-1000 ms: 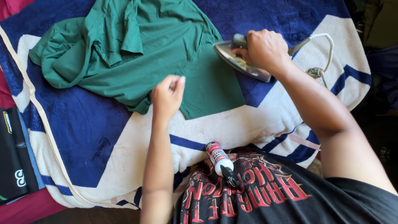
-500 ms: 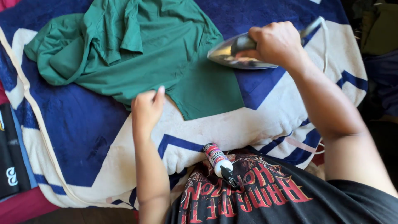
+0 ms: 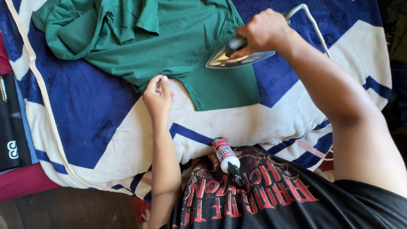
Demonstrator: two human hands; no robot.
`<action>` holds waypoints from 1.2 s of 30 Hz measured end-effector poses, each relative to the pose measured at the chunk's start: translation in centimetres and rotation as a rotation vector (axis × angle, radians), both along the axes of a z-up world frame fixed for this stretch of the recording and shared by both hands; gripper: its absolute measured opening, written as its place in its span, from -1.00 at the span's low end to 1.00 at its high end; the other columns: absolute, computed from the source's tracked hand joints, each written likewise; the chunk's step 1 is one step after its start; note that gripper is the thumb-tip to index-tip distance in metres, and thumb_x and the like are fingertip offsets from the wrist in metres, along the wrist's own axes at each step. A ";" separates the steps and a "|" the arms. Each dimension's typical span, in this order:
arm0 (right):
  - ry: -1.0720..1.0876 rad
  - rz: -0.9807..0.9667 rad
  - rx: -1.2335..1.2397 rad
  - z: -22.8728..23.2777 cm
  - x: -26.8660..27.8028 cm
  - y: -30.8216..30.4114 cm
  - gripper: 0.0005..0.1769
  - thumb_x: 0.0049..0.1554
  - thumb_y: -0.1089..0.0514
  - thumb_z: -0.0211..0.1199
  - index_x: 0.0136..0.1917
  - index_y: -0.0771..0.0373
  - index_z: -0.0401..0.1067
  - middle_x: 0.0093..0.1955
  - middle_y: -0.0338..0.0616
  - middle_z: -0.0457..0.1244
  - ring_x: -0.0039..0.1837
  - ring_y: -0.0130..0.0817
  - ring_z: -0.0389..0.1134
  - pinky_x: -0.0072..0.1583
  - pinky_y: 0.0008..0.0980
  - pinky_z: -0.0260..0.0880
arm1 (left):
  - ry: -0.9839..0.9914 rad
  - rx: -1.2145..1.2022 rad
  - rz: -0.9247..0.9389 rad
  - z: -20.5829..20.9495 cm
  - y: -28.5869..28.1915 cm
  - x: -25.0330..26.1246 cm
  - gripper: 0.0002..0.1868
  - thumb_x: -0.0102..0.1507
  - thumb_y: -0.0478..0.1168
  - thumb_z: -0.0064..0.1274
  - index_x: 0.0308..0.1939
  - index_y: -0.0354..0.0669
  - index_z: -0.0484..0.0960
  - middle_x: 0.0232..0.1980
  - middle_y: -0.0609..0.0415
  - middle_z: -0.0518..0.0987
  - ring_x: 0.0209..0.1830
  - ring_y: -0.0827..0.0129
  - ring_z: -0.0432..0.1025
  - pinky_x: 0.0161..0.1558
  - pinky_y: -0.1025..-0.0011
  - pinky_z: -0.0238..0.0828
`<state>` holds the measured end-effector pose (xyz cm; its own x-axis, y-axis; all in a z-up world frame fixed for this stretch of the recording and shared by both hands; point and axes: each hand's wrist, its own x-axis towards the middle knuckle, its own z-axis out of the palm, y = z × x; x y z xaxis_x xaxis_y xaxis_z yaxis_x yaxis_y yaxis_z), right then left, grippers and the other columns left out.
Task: Ironing a green t-shirt using a hand iron and a spray bottle.
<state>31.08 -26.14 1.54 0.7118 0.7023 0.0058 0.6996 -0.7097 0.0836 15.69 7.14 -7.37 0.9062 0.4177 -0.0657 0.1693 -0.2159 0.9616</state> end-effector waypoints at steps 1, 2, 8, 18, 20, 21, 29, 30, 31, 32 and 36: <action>0.013 0.013 0.000 0.3 -0.2 0.2 -0.22 -0.08 -0.73 0.25 -0.20 0.01 0.57 -0.42 -0.09 0.33 -0.32 -0.03 0.42 -0.24 -0.12 0.45 | -0.099 0.088 -0.007 -0.6 0.4 0.2 -0.71 0.39 -0.15 0.12 0.04 -0.35 0.64 -0.14 -0.05 0.66 -0.51 0.45 0.59 -0.53 0.50 0.54; 0.012 0.016 0.000 0.4 -0.9 1.6 -0.22 -0.08 -0.73 0.25 -0.20 0.01 0.57 -0.42 -0.09 0.33 -0.32 -0.03 0.42 -0.24 -0.12 0.45 | -0.100 0.088 -0.005 -0.4 0.6 0.4 -0.71 0.39 -0.15 0.12 0.04 -0.35 0.64 -0.14 -0.05 0.66 -0.51 0.45 0.59 -0.53 0.50 0.54; 0.070 0.080 0.054 -0.4 -2.1 4.2 -0.23 0.00 -0.72 0.25 -0.15 0.01 0.54 -0.43 -0.12 0.32 -0.33 -0.06 0.42 -0.27 -0.14 0.43 | -0.038 0.059 -0.001 -0.5 0.8 -0.4 -0.72 0.38 -0.18 0.11 0.05 -0.34 0.64 -0.10 -0.05 0.67 -0.51 0.48 0.59 -0.52 0.51 0.54; 0.150 0.059 -0.037 0.6 -2.0 4.1 -0.27 -0.08 -0.68 0.27 -0.18 -0.01 0.57 -0.39 -0.08 0.36 -0.29 0.00 0.44 -0.22 -0.05 0.46 | 0.408 -0.072 -0.273 2.6 -4.0 -7.1 -0.68 0.34 -0.11 0.09 -0.18 -0.37 0.71 -0.40 0.05 0.69 -0.69 0.54 0.43 -0.69 0.48 0.29; 0.186 0.091 -0.051 0.6 -3.5 5.7 -0.29 -0.06 -0.67 0.27 -0.17 -0.01 0.57 -0.40 -0.08 0.36 -0.30 0.00 0.44 -0.25 -0.05 0.46 | 0.451 -0.041 -0.268 2.9 -4.8 -6.8 -0.67 0.33 -0.10 0.10 -0.18 -0.38 0.70 -0.42 0.04 0.69 -0.70 0.53 0.42 -0.70 0.47 0.26; 0.163 0.082 0.010 0.5 -4.0 6.2 -0.28 -0.03 -0.66 0.27 -0.17 0.01 0.57 -0.40 -0.08 0.36 -0.29 -0.01 0.44 -0.23 -0.07 0.46 | 0.420 -0.015 -0.283 2.7 -4.9 -6.8 -0.68 0.33 -0.12 0.12 -0.19 -0.39 0.71 -0.44 0.05 0.70 -0.69 0.55 0.43 -0.67 0.50 0.31; 0.208 0.022 -0.021 2.0 -6.2 7.3 -0.30 -0.07 -0.61 0.32 -0.15 0.05 0.56 -0.42 -0.03 0.35 -0.34 -0.01 0.44 -0.25 -0.09 0.46 | 0.368 -0.033 -0.301 0.3 -4.6 -7.1 -0.70 0.33 -0.15 0.12 -0.26 -0.41 0.68 -0.46 0.04 0.69 -0.67 0.60 0.42 -0.63 0.55 0.35; 0.211 -0.012 0.044 1.6 -6.5 7.7 -0.33 -0.06 -0.58 0.32 -0.15 0.05 0.56 -0.43 -0.04 0.35 -0.36 -0.01 0.43 -0.27 -0.08 0.45 | 0.346 -0.067 -0.310 -0.4 -4.5 -7.3 -0.70 0.34 -0.16 0.11 -0.27 -0.42 0.67 -0.45 0.04 0.68 -0.68 0.59 0.39 -0.63 0.55 0.32; 0.209 -0.042 0.110 1.3 -6.7 8.1 -0.36 -0.05 -0.55 0.33 -0.14 0.04 0.57 -0.44 -0.05 0.35 -0.38 -0.01 0.43 -0.29 -0.06 0.44 | 0.321 -0.100 -0.315 -1.0 -4.3 -7.3 -0.70 0.35 -0.18 0.10 -0.27 -0.43 0.66 -0.45 0.03 0.67 -0.69 0.58 0.36 -0.63 0.55 0.29; 0.206 -0.044 0.109 1.2 -6.5 7.9 -0.36 -0.05 -0.55 0.33 -0.14 0.04 0.57 -0.44 -0.05 0.35 -0.38 -0.01 0.43 -0.29 -0.06 0.44 | 0.319 -0.100 -0.318 -0.9 -4.5 -7.1 -0.70 0.35 -0.18 0.10 -0.27 -0.43 0.66 -0.45 0.03 0.67 -0.69 0.58 0.36 -0.63 0.55 0.29; 0.170 -0.015 0.102 1.0 -5.7 6.8 -0.33 -0.02 -0.57 0.32 -0.14 0.06 0.57 -0.43 -0.04 0.34 -0.36 -0.02 0.42 -0.28 -0.09 0.44 | 0.348 -0.095 -0.303 -0.2 -4.5 -7.7 -0.72 0.35 -0.17 0.10 -0.26 -0.39 0.66 -0.45 0.05 0.67 -0.70 0.58 0.36 -0.63 0.55 0.30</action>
